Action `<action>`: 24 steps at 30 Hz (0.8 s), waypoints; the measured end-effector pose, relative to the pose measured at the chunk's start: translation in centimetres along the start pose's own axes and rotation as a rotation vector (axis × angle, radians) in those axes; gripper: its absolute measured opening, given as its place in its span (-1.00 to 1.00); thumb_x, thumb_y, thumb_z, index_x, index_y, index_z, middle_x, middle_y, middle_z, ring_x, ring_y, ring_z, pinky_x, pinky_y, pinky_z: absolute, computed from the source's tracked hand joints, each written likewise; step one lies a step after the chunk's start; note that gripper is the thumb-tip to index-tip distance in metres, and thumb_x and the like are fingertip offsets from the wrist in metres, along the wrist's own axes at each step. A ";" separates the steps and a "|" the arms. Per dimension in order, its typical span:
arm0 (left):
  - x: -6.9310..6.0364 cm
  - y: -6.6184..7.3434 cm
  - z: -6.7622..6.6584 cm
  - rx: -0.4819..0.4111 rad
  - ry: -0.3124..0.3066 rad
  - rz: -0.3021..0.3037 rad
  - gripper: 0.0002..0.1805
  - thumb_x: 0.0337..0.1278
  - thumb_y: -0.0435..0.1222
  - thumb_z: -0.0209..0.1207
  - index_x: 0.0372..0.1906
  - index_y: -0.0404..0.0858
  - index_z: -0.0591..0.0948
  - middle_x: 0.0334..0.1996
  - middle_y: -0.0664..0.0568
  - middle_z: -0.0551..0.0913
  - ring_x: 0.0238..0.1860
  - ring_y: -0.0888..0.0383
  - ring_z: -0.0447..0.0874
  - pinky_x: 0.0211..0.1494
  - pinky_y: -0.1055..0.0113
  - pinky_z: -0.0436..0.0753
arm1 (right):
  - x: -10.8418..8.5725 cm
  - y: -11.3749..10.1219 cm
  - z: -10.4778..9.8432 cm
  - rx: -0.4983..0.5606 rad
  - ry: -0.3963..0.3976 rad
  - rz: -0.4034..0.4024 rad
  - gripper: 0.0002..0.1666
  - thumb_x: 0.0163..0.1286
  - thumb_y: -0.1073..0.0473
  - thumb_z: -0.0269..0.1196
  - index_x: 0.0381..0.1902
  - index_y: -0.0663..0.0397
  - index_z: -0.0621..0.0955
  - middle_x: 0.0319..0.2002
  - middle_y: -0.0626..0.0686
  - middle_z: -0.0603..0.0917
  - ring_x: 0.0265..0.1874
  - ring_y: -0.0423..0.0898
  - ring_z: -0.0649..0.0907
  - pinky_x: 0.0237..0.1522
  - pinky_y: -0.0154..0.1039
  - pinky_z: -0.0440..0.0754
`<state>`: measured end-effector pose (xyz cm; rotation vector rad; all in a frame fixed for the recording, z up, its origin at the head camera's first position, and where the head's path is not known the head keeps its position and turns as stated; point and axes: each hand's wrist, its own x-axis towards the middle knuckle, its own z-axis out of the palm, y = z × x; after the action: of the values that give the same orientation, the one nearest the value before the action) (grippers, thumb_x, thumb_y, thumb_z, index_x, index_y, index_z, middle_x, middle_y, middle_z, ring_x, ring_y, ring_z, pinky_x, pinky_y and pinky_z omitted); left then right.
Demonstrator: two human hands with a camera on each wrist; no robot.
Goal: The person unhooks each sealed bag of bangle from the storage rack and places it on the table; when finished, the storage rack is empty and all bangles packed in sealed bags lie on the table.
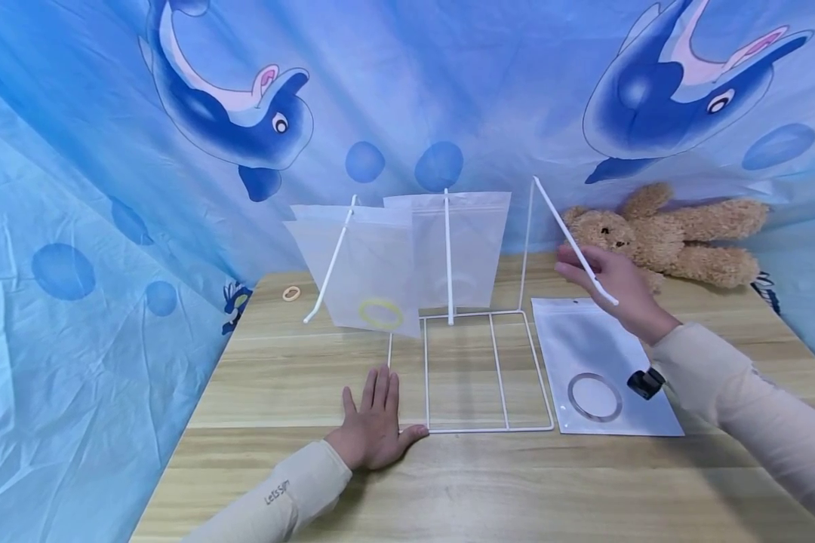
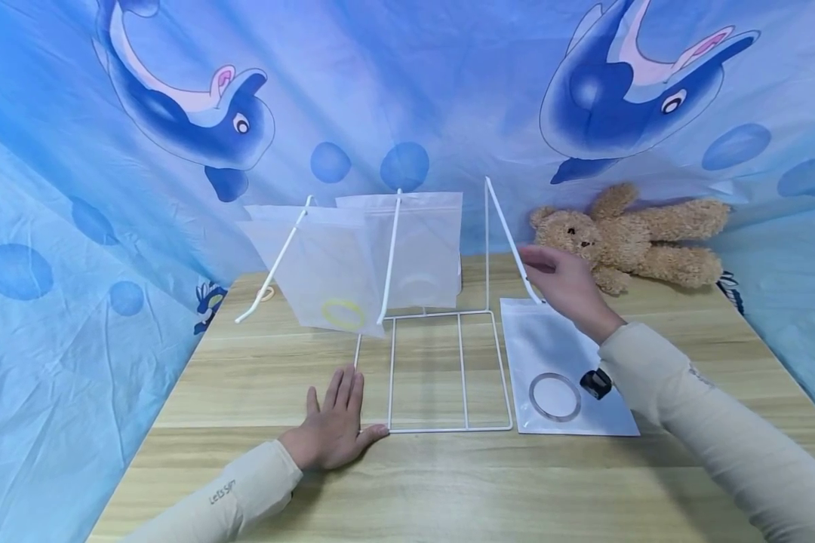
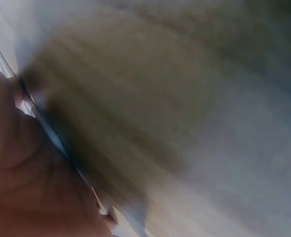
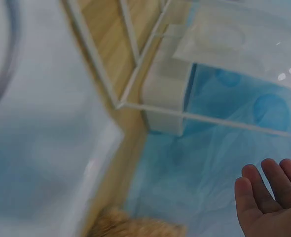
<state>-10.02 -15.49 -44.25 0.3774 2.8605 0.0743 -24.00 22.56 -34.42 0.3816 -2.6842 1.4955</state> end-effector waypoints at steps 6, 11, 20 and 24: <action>0.1 0.1 0.0 -0.002 0.001 0.001 0.12 0.34 0.40 -0.21 0.55 -0.49 0.00 0.56 -0.37 -0.13 0.56 -0.26 -0.23 0.33 -0.50 -0.12 | 0.6 -2.2 0.9 0.049 0.040 -0.099 -0.37 0.51 -0.14 0.19 0.37 0.08 0.51 0.24 0.13 0.60 0.13 0.02 0.60 0.06 -0.23 0.54; 0.1 -0.2 0.2 -0.013 -0.005 0.007 0.11 0.36 0.37 -0.19 0.55 -0.51 -0.02 0.56 -0.39 -0.15 0.56 -0.28 -0.27 0.32 -0.51 -0.16 | 1.1 -3.8 1.8 0.125 0.058 -0.174 -0.42 0.51 -0.05 0.23 0.35 0.11 0.53 0.22 0.13 0.62 0.20 0.00 0.58 0.13 -0.31 0.51; 0.5 -0.6 0.9 -0.009 -0.002 -0.002 0.15 0.33 0.43 -0.27 0.57 -0.47 -0.07 0.57 -0.36 -0.21 0.56 -0.26 -0.32 0.33 -0.49 -0.20 | 2.8 -5.5 2.5 0.273 -0.017 -0.170 -0.27 0.48 -0.16 0.23 0.46 0.06 0.41 0.35 0.10 0.51 0.34 -0.01 0.46 0.31 -0.09 0.39; 0.9 -1.1 2.1 0.007 0.008 -0.006 0.19 0.28 0.48 -0.36 0.58 -0.44 -0.11 0.58 -0.32 -0.27 0.57 -0.22 -0.38 0.33 -0.49 -0.22 | 3.4 -5.4 2.8 0.316 -0.030 -0.210 -0.28 0.52 -0.11 0.20 0.49 0.09 0.36 0.39 0.13 0.46 0.37 -0.01 0.44 0.33 -0.13 0.37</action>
<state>-10.61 -16.25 -46.55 0.3711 2.8698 0.0652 -25.81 16.85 -30.88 0.6808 -2.3357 1.8563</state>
